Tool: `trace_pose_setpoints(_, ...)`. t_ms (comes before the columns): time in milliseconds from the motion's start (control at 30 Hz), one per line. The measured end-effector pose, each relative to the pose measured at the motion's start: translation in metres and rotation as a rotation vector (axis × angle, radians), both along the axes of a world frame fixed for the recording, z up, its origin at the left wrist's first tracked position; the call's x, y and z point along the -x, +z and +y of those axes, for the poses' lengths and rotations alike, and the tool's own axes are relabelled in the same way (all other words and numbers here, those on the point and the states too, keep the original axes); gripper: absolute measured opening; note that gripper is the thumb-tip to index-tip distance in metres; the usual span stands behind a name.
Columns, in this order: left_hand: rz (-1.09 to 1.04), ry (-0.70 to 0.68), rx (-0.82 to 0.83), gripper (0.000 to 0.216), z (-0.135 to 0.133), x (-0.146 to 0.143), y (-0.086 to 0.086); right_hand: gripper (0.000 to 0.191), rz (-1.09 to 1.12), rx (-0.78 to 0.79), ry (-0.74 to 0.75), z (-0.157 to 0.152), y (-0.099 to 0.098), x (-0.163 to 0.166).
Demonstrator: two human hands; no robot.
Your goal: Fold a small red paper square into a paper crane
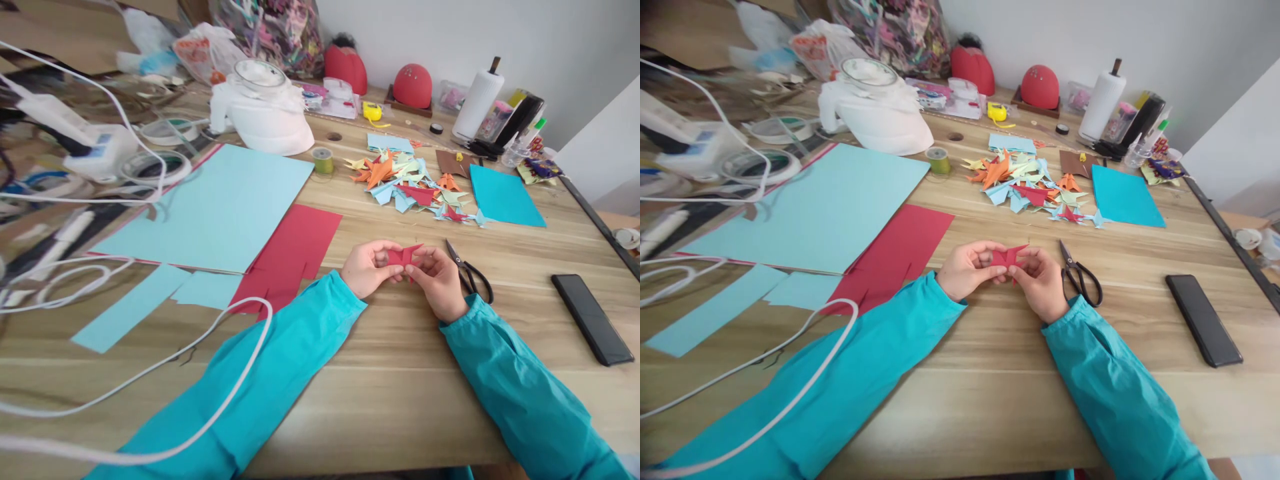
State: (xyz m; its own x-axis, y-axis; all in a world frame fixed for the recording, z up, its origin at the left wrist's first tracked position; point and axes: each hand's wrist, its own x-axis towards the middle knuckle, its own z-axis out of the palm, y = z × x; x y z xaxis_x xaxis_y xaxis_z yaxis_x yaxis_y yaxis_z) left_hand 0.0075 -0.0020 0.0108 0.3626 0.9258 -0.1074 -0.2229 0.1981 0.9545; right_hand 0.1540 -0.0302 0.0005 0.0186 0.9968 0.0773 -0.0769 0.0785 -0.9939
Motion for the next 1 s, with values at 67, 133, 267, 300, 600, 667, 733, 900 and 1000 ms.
trace_pose_setpoints(67,-0.007,-0.015,0.011,0.04,0.0008,0.0013,0.0001,0.033,0.001,0.002,0.002,0.0,0.0002,0.0)
trace_pose_setpoints(133,-0.018,-0.032,0.015,0.044,0.0018,0.0029,-0.0002,0.034,0.012,0.004,0.0,0.0004,0.0005,-0.0001)
trace_pose_setpoints(267,-0.046,-0.072,0.018,0.052,0.0038,0.0056,-0.0008,0.034,0.032,0.011,-0.006,0.0012,0.0004,-0.0005)
trace_pose_setpoints(300,-0.048,-0.078,0.018,0.053,0.004,0.0058,-0.0007,0.034,0.033,0.009,-0.007,0.0013,0.0003,-0.0006)
trace_pose_setpoints(600,0.042,0.01,-0.01,0.049,-0.0003,0.0011,0.0006,0.038,-0.079,-0.004,0.008,-0.0023,0.004,0.0015)
trace_pose_setpoints(667,0.056,-0.006,-0.021,0.046,-0.0007,0.0011,-0.0003,0.038,-0.097,-0.006,0.021,-0.0026,0.0043,0.0015)
trace_pose_setpoints(733,0.059,-0.015,-0.038,0.044,-0.0008,0.0013,-0.0017,0.037,-0.11,-0.011,0.036,-0.0025,0.0042,0.0009)
trace_pose_setpoints(900,0.049,-0.033,-0.038,0.04,-0.0002,0.0005,-0.0041,0.035,-0.123,-0.022,0.061,-0.0024,0.004,-0.0008)
trace_pose_setpoints(1000,0.023,-0.047,-0.016,0.04,0.0003,-0.0003,-0.0038,0.033,-0.121,-0.016,0.061,-0.0028,0.0043,-0.0007)
